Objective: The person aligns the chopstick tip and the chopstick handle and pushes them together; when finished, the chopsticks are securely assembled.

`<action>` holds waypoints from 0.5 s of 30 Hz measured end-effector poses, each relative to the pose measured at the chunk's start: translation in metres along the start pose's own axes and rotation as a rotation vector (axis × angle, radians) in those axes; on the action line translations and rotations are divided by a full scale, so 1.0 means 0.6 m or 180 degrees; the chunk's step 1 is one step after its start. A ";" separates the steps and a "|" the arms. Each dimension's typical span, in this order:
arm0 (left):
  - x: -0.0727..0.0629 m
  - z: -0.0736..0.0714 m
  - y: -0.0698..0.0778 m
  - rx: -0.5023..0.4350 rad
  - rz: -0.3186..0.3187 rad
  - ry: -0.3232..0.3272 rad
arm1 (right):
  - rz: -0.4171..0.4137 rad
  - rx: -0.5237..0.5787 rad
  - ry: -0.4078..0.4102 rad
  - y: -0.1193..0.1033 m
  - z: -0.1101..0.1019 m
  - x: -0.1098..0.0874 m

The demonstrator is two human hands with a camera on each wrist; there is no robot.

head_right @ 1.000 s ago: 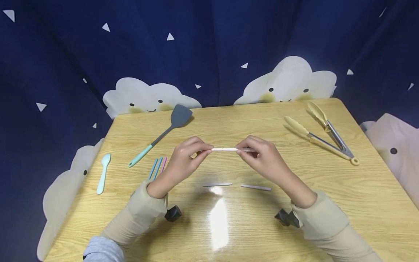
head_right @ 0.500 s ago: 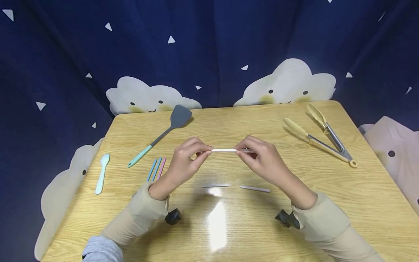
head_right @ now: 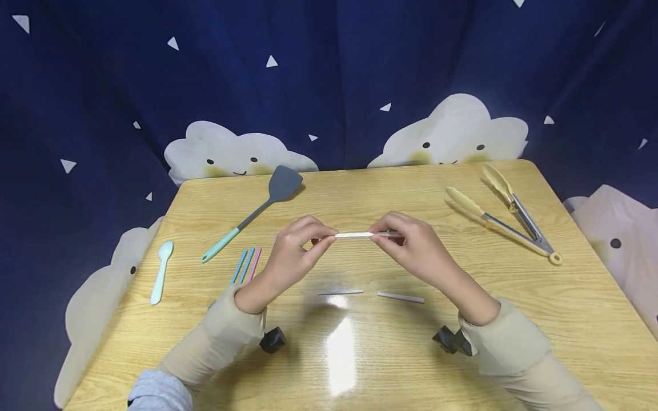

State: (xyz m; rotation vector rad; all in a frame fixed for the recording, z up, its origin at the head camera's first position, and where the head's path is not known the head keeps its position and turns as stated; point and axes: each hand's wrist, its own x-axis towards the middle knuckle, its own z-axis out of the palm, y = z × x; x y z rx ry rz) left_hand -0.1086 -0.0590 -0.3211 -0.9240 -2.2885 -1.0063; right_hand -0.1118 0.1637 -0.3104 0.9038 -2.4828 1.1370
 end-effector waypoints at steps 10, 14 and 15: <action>0.001 -0.007 -0.006 0.0233 0.0070 -0.0346 | -0.0162 -0.0276 -0.0196 0.014 -0.002 -0.008; -0.001 -0.007 -0.006 0.0227 0.0043 -0.0377 | -0.0395 -0.0255 -0.0135 0.018 0.003 -0.011; -0.001 -0.007 -0.006 0.0218 0.0029 -0.0368 | -0.0445 -0.0236 -0.0115 0.019 0.004 -0.011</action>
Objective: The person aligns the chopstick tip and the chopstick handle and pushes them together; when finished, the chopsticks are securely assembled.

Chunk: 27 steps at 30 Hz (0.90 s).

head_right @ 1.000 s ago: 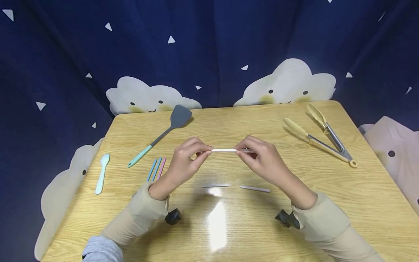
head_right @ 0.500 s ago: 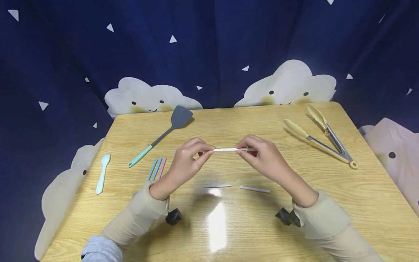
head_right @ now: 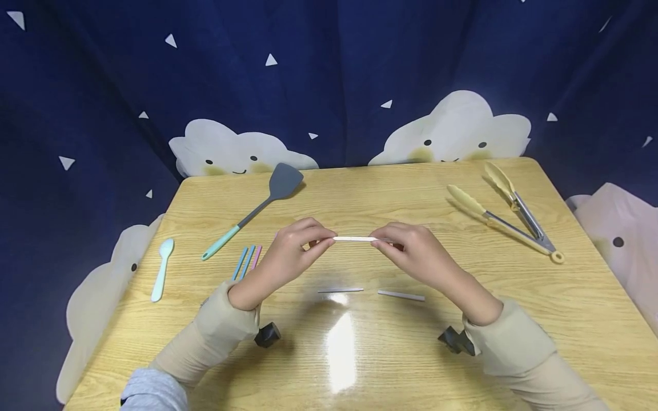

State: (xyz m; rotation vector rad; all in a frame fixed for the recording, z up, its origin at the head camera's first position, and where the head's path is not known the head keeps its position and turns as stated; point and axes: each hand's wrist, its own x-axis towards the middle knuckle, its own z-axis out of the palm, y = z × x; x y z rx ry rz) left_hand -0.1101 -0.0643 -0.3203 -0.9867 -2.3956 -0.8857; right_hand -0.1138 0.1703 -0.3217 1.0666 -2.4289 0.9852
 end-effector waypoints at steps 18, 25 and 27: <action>0.001 -0.004 0.008 -0.0087 0.0334 0.0587 | -0.0557 0.0166 0.0391 -0.014 0.002 0.010; 0.000 -0.002 0.006 -0.0231 0.0374 0.0606 | -0.0594 0.0147 0.0352 -0.015 0.001 0.011; -0.001 -0.002 0.005 -0.0311 0.0335 0.0574 | -0.0586 0.0132 0.0346 -0.015 0.000 0.011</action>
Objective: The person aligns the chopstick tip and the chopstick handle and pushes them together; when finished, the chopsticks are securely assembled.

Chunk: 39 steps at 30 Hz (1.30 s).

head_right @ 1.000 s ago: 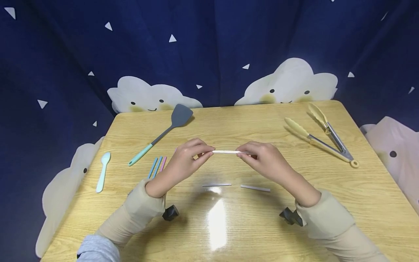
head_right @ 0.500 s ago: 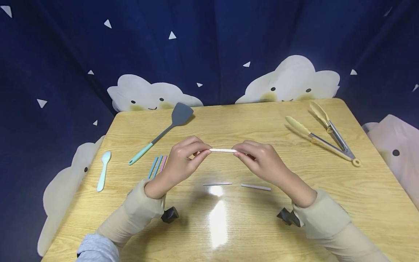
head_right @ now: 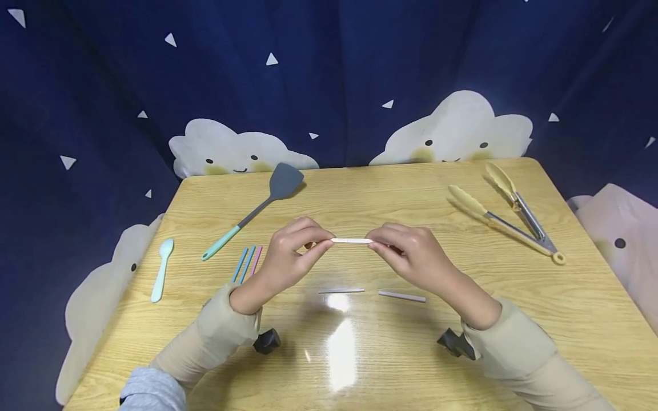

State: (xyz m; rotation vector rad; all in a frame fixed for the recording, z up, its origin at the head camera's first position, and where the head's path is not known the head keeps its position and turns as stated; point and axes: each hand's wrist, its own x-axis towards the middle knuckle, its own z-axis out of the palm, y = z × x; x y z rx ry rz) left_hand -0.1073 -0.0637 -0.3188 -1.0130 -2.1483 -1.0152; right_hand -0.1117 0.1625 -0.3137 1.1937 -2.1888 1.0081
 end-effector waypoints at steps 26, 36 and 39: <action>-0.005 -0.011 -0.005 0.0856 -0.0213 -0.0893 | 0.0617 -0.0043 -0.0523 0.006 0.003 -0.011; -0.032 -0.035 -0.023 0.0984 -0.0500 -0.1003 | 0.1248 0.0396 -0.0510 0.032 -0.010 -0.044; -0.050 -0.050 -0.036 0.1034 -0.0720 -0.0977 | 0.1470 0.0276 -0.0640 0.049 -0.011 -0.070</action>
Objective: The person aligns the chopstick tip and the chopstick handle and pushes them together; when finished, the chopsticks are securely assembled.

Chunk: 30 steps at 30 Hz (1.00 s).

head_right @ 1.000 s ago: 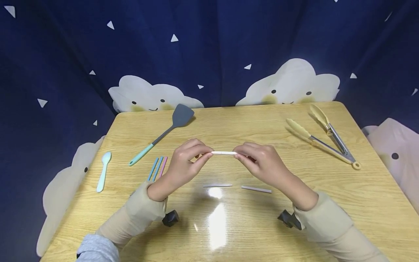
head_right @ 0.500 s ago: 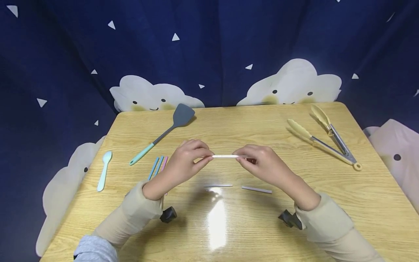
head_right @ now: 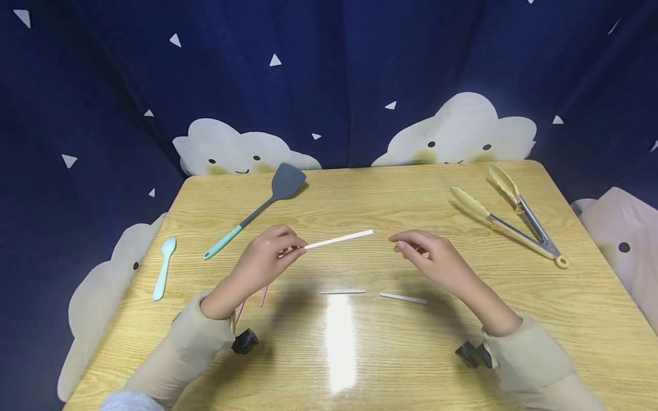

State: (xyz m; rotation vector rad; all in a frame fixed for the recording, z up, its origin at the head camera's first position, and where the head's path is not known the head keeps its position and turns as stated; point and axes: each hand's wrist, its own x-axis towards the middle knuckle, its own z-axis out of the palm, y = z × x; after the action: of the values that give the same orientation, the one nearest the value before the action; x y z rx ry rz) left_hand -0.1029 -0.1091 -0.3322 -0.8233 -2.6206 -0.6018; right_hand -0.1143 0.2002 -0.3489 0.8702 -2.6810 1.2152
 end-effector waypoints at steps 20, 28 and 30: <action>-0.155 -0.032 -0.144 -0.0224 -0.2123 -0.0098 | 0.0526 -0.0867 -0.1150 0.108 0.049 -0.082; -0.199 -0.035 -0.173 -0.0204 -0.2689 -0.0566 | 0.0403 -0.0879 -0.1238 0.117 0.059 -0.092; -0.206 -0.027 -0.176 -0.0214 -0.2746 -0.0607 | 0.0422 -0.0889 -0.1230 0.117 0.059 -0.094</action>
State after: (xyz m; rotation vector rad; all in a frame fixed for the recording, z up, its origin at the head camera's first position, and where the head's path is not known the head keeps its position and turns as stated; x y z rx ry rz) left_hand -0.0670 -0.2524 -0.4014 0.3143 -3.0811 -0.8429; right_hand -0.0984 0.2382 -0.4365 0.9808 -3.1535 0.7188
